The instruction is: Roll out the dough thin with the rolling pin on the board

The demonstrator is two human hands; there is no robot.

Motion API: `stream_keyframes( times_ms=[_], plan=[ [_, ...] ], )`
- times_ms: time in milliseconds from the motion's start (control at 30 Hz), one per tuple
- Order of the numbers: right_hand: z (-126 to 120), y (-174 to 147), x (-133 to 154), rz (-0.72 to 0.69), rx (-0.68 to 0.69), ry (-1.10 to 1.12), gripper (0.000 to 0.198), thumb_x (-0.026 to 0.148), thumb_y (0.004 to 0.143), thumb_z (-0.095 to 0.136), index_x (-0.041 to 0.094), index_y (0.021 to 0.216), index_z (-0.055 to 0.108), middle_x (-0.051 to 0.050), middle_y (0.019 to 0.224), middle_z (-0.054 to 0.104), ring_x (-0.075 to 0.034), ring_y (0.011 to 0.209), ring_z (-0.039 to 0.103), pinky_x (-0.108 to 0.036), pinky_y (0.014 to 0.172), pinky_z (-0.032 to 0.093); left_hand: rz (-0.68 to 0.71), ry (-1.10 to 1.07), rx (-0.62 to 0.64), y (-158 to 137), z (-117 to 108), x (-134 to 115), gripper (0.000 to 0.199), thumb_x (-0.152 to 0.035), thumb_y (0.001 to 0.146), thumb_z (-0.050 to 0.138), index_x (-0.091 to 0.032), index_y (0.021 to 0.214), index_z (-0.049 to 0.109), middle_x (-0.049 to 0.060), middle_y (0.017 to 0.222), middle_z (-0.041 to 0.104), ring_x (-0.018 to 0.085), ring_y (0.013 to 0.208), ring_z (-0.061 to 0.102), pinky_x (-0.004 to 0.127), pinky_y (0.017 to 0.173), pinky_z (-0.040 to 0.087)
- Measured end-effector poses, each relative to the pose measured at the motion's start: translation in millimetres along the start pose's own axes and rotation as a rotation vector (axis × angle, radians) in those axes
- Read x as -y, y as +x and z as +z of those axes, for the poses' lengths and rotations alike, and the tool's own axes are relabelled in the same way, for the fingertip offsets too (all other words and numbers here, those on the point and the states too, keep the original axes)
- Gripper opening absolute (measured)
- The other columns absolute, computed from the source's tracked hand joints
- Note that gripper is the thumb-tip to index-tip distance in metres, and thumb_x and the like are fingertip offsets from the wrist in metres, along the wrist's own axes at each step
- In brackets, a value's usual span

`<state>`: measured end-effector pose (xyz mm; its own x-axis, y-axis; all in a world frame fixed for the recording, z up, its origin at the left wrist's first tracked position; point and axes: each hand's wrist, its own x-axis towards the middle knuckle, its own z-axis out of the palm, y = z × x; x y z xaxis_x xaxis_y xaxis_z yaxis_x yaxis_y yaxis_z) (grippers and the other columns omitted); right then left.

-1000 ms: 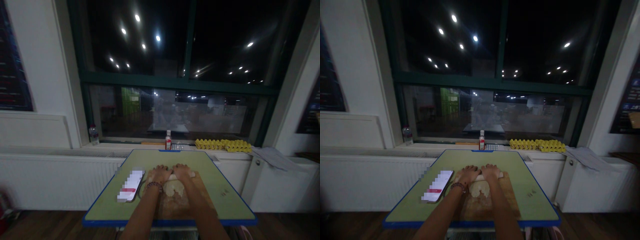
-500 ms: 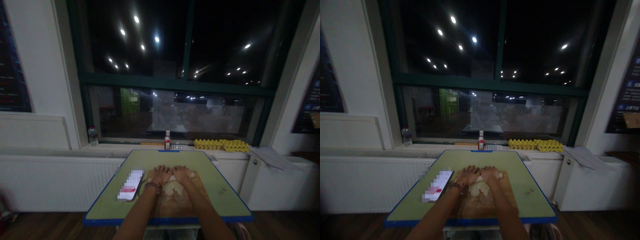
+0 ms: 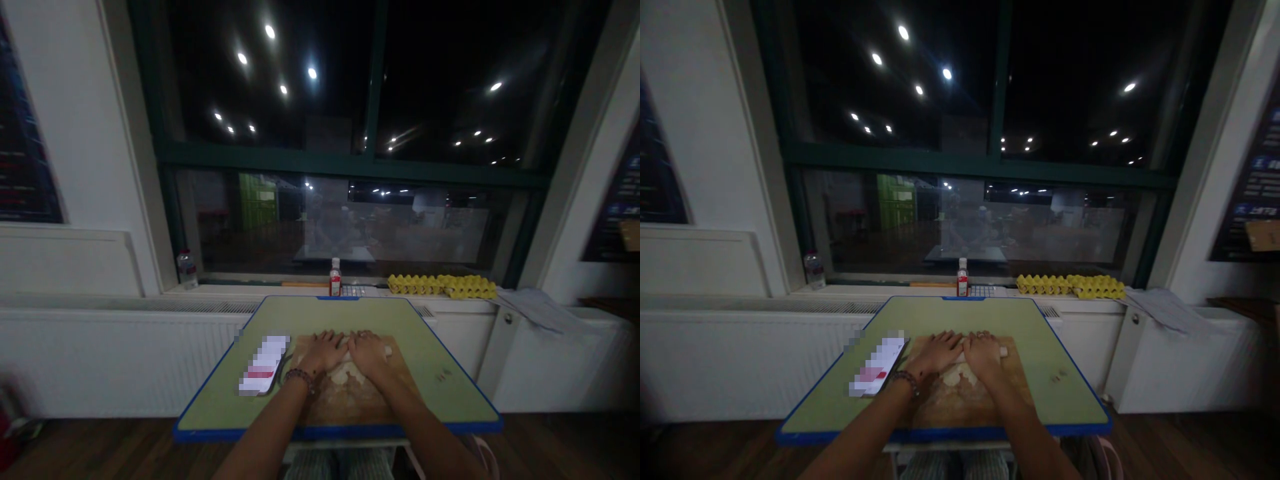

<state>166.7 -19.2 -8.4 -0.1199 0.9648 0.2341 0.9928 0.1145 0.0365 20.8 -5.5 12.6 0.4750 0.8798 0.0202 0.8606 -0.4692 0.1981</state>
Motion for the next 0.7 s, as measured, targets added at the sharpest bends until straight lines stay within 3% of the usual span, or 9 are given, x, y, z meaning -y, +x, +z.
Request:
stream_keyframes(
  times_ms=[100, 200, 433, 600, 700],
  plan=[
    [1, -11, -2, -0.02, -0.007, 0.007, 0.036, 0.021, 0.1, 0.04, 0.012, 0.129, 0.06, -0.015, 0.131, 0.061, -0.024, 0.126, 0.053, -0.044, 0.11, 0.038, 0.028, -0.009, 0.013, -8, 1, -3, 0.058, -0.049, 0.102, 0.021, -0.02, 0.147, 0.043, 0.013, 0.154, 0.04, 0.029, 0.144, 0.032, 0.053, 0.117, 0.021],
    [-1, -27, -1, -0.031, -0.019, 0.025, 0.048, 0.017, 0.098, 0.03, 0.007, 0.14, 0.05, -0.018, 0.145, 0.049, -0.024, 0.136, 0.044, -0.041, 0.116, 0.028, 0.054, -0.006, -0.026, -19, 4, -5, 0.058, -0.05, 0.101, 0.022, -0.022, 0.149, 0.041, 0.012, 0.158, 0.035, 0.028, 0.146, 0.027, 0.051, 0.118, 0.019],
    [-12, -49, 3, 0.029, -0.009, 0.069, 0.054, 0.024, 0.099, 0.025, 0.009, 0.151, 0.035, -0.015, 0.151, 0.041, -0.026, 0.14, 0.039, -0.044, 0.117, 0.027, 0.128, 0.052, -0.22, -33, 23, -6, 0.054, -0.045, 0.1, 0.03, -0.023, 0.147, 0.045, 0.007, 0.158, 0.035, 0.023, 0.148, 0.024, 0.043, 0.121, 0.015],
    [-17, -26, 3, 0.0, 0.049, 0.065, 0.045, 0.02, 0.099, 0.033, 0.014, 0.139, 0.053, -0.015, 0.141, 0.054, -0.024, 0.136, 0.044, -0.04, 0.117, 0.026, 0.034, 0.108, -0.211, -20, 18, -9, 0.053, -0.045, 0.101, 0.027, -0.024, 0.143, 0.051, 0.006, 0.154, 0.042, 0.025, 0.146, 0.028, 0.046, 0.12, 0.016],
    [-22, -8, 4, -0.001, 0.07, 0.053, 0.035, 0.029, 0.098, 0.049, 0.017, 0.129, 0.06, -0.013, 0.135, 0.058, -0.025, 0.129, 0.049, -0.046, 0.112, 0.034, -0.053, 0.122, -0.175, -7, 12, -8, 0.054, -0.044, 0.1, 0.026, -0.023, 0.143, 0.051, 0.007, 0.155, 0.041, 0.028, 0.146, 0.028, 0.05, 0.119, 0.015]
  ],
)
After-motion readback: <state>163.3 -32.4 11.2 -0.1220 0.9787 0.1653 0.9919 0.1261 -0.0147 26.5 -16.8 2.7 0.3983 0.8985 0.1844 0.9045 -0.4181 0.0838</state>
